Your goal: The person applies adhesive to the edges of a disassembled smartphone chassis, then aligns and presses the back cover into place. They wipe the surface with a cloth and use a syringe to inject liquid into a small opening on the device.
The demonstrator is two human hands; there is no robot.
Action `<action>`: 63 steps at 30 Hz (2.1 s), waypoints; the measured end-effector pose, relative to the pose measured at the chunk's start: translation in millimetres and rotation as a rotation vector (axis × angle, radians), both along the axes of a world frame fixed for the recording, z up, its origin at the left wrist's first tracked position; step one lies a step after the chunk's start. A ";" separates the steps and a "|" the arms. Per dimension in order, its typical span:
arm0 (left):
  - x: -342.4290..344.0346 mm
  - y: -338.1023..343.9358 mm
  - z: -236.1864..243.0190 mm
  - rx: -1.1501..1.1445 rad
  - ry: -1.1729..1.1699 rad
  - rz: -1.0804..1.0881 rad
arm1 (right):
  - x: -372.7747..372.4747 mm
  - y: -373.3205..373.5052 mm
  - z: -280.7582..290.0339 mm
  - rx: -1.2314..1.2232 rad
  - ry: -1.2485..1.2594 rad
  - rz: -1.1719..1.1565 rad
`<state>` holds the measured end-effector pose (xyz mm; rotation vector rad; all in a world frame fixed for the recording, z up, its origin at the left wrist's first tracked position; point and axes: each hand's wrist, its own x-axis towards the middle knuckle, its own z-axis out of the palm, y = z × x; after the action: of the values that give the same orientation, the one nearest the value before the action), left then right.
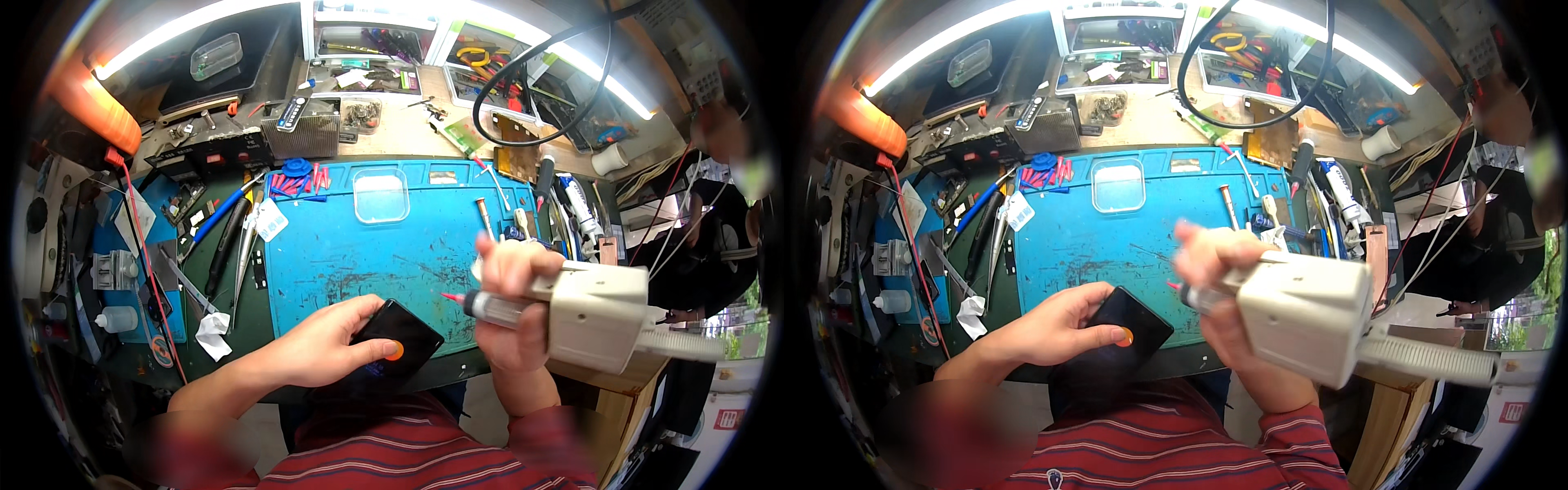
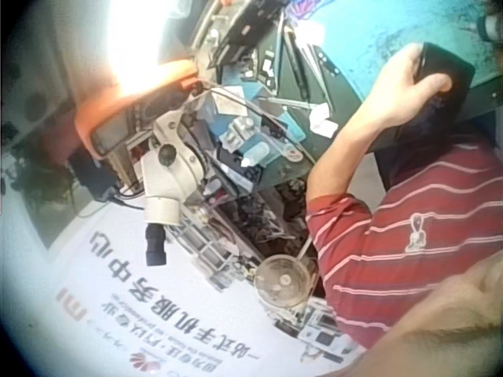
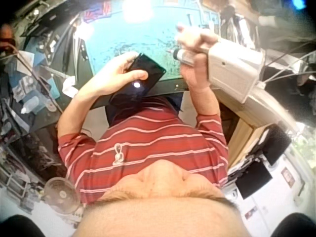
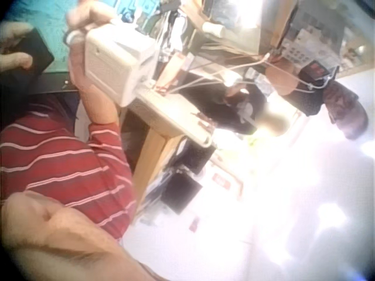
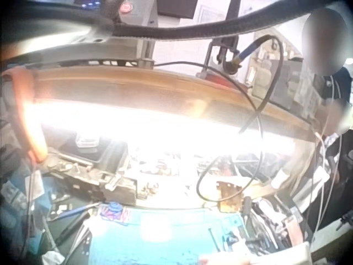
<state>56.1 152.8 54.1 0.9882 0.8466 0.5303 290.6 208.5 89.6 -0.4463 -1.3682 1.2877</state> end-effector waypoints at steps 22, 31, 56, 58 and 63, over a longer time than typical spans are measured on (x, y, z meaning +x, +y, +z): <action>-1.2 -0.9 -4.9 0.042 0.037 -0.030 | -9.6 -7.5 -0.1 0.035 0.189 0.120; -1.4 0.8 -0.4 0.015 0.044 -0.039 | -4.4 -6.7 1.8 0.040 -0.007 0.195; -2.4 4.4 8.1 0.029 0.058 -0.057 | -24.0 -18.3 -3.9 0.061 0.193 0.081; -2.2 4.1 4.9 0.041 0.062 -0.052 | -22.0 -17.4 -5.2 0.047 0.180 0.111; -0.7 3.2 1.0 0.045 0.029 -0.030 | -19.5 -14.2 -7.9 0.071 0.164 0.156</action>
<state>55.4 156.0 55.1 1.0504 0.8476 0.5118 271.1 194.3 81.7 -0.1837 -1.3256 1.3658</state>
